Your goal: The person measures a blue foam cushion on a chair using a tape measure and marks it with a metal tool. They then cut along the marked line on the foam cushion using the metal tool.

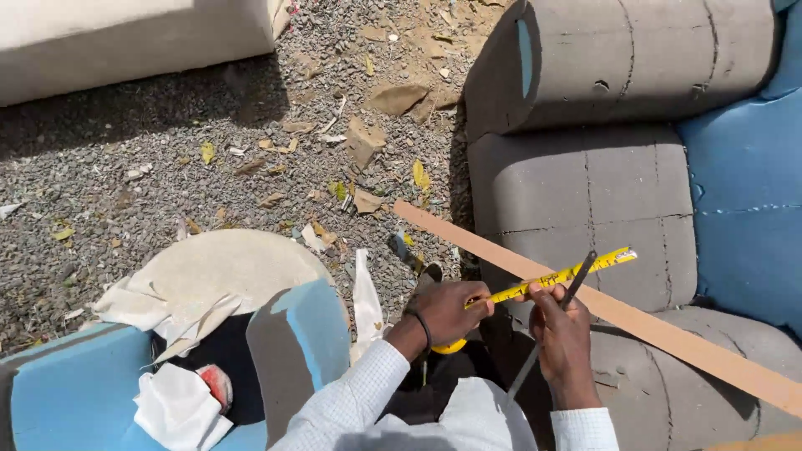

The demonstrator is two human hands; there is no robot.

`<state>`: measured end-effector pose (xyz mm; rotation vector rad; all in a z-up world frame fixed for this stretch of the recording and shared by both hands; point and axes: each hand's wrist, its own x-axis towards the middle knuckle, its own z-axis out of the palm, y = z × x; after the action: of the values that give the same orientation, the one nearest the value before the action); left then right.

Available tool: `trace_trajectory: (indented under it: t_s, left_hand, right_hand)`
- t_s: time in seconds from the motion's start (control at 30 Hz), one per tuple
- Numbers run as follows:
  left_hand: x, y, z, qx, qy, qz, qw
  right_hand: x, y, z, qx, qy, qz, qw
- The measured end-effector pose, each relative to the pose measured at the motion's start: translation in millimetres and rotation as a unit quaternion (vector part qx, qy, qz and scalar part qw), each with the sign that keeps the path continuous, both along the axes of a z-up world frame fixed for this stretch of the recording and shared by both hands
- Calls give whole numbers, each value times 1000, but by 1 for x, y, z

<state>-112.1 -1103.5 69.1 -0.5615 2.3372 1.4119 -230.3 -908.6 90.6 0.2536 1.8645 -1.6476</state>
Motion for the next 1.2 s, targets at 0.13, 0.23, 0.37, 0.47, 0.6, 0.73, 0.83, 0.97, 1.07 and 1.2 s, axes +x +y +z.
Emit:
trace_trajectory:
  t_s: [0.13, 0.23, 0.37, 0.47, 0.6, 0.73, 0.83, 0.97, 1.07, 1.2]
  left_hand:
    - [-77, -92, 12, 45, 79, -1, 996]
    - [-88, -112, 35, 51, 17, -37, 998]
    - [-141, -146, 63, 20, -15, -88, 996]
    - [-172, -158, 55, -2, -43, -123, 991]
    - [-205, -180, 20, -25, -61, -195, 979]
    - [-247, -207, 30, 44, -84, -239, 966]
    - [-273, -228, 35, 52, -88, -305, 947]
    - [-297, -247, 60, 111, -86, -365, 920]
    - [-305, -250, 63, 98, -113, -397, 906]
    - [-302, -248, 65, 60, -67, -443, 892]
  right_hand:
    - [-74, -81, -5, -60, 73, -36, 995]
    - [-73, -84, -6, -65, 66, -89, 992]
    - [-98, -108, 43, -70, 69, -150, 984]
    - [-110, -118, 37, -65, 23, -207, 976]
    - [-116, -131, 6, -58, -14, -280, 958]
    - [-112, -147, 26, -30, -23, -344, 938]
    - [-105, -158, 54, -31, -38, -403, 914]
    - [-90, -178, 81, 9, -65, -426, 902]
    - [-80, -189, 87, 10, -52, -452, 890]
    - [-63, -197, 80, 3, -37, -488, 872]
